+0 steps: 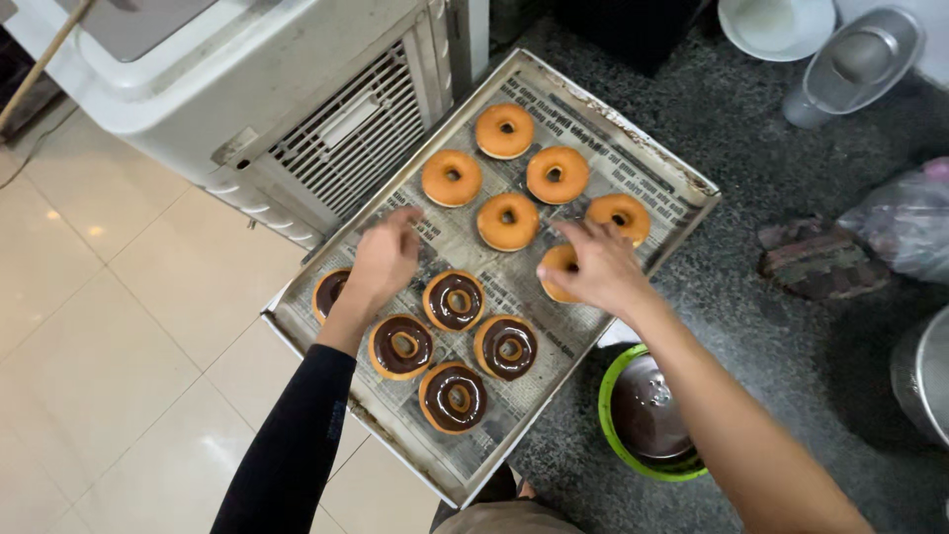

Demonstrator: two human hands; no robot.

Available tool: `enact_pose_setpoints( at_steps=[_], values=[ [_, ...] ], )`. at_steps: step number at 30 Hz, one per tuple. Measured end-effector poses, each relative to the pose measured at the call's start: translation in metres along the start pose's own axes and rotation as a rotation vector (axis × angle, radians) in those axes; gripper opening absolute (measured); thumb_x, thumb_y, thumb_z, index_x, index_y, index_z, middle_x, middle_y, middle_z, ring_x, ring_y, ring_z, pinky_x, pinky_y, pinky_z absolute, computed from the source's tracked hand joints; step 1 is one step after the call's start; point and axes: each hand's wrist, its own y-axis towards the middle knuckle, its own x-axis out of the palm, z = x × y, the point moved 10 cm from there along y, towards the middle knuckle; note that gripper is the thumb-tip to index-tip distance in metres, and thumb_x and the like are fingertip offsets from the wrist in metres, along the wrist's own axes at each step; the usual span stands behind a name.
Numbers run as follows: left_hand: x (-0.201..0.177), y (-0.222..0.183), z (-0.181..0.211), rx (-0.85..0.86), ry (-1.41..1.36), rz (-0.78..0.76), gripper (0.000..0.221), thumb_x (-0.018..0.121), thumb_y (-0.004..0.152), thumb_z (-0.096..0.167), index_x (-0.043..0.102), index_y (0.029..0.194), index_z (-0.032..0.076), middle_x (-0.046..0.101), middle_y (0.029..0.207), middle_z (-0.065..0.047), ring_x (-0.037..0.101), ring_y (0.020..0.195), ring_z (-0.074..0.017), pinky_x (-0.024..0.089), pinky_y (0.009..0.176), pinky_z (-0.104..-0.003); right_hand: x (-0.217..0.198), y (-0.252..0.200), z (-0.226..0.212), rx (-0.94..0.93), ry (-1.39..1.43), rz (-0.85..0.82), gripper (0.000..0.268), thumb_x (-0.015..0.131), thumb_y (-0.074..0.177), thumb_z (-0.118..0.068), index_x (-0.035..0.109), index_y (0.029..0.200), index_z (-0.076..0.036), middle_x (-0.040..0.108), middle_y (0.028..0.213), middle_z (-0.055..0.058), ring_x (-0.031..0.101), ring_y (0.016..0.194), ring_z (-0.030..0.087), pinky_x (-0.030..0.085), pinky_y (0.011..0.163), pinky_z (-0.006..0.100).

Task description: The person dips donuts into a bowl of chocolate glaze and places them on a wire rack.

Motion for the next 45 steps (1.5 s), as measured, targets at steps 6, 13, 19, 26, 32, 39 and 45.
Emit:
enact_pose_setpoints(
  at_steps=[6,13,19,26,32,39,45],
  values=[
    [-0.004,-0.016,0.039,0.143,0.089,0.129,0.051,0.068,0.092,0.020,0.059,0.140,0.005,0.040,0.155,-0.023,0.046,0.138,-0.0442,0.041,0.112,-0.046,0.017,-0.023,-0.003,-0.032,-0.236,-0.147,0.112,0.090,0.063,-0.047,0.032,0.155,-0.019,0.043,0.151,0.013,0.035,0.141,0.033,0.026,0.113,0.056],
    [0.012,-0.049,0.094,0.232,-0.045,0.085,0.039,0.067,0.094,0.021,0.067,0.130,0.005,0.059,0.139,-0.021,0.056,0.130,-0.0396,0.047,0.106,-0.044,0.008,-0.030,-0.002,-0.001,-0.125,-0.076,0.113,0.090,0.067,-0.045,0.028,0.156,-0.013,0.048,0.142,0.018,0.037,0.139,0.036,0.022,0.117,0.058],
    [0.071,-0.067,0.135,0.119,-0.359,-0.098,0.038,0.067,0.094,0.032,0.071,0.120,0.004,0.072,0.110,-0.009,0.070,0.095,-0.0182,0.055,0.083,-0.031,-0.040,-0.077,0.003,-0.172,0.567,0.178,0.109,0.091,0.074,-0.036,0.026,0.159,-0.012,0.043,0.156,0.021,0.042,0.145,0.035,0.038,0.117,0.048],
    [0.150,-0.104,0.206,0.091,-0.869,-0.446,0.034,0.065,0.103,0.031,0.074,0.115,0.001,0.069,0.095,0.001,0.057,0.088,-0.0066,0.046,0.078,-0.024,-0.074,-0.163,0.031,-0.165,1.100,0.175,0.109,0.085,0.080,-0.018,0.015,0.163,-0.015,0.035,0.161,0.017,0.039,0.149,0.031,0.044,0.115,0.048],
    [0.188,-0.143,0.248,0.067,-0.935,-0.638,0.033,0.065,0.099,0.031,0.074,0.111,0.002,0.072,0.097,0.003,0.060,0.091,-0.0030,0.047,0.081,-0.021,-0.088,-0.223,0.050,-0.140,1.083,0.246,0.112,0.088,0.077,-0.019,0.015,0.163,-0.015,0.038,0.158,0.016,0.043,0.146,0.032,0.045,0.115,0.050],
    [0.216,-0.164,0.258,0.002,-0.890,-0.651,0.033,0.070,0.097,0.032,0.076,0.107,0.002,0.068,0.089,0.005,0.055,0.082,-0.0036,0.043,0.073,-0.021,-0.109,-0.267,0.056,-0.227,0.797,0.351,0.113,0.090,0.076,-0.022,0.018,0.162,-0.010,0.037,0.161,0.020,0.039,0.150,0.031,0.037,0.120,0.049],
    [0.181,-0.157,0.268,0.327,-0.137,-0.169,0.048,0.084,0.080,0.043,0.075,0.097,-0.001,0.064,0.079,-0.007,0.062,0.070,-0.0200,0.048,0.062,-0.030,-0.056,-0.271,0.147,-0.023,0.760,0.398,0.067,0.074,0.092,-0.025,0.046,0.150,-0.007,0.056,0.145,0.014,0.055,0.131,0.027,0.049,0.104,0.038]
  ],
)
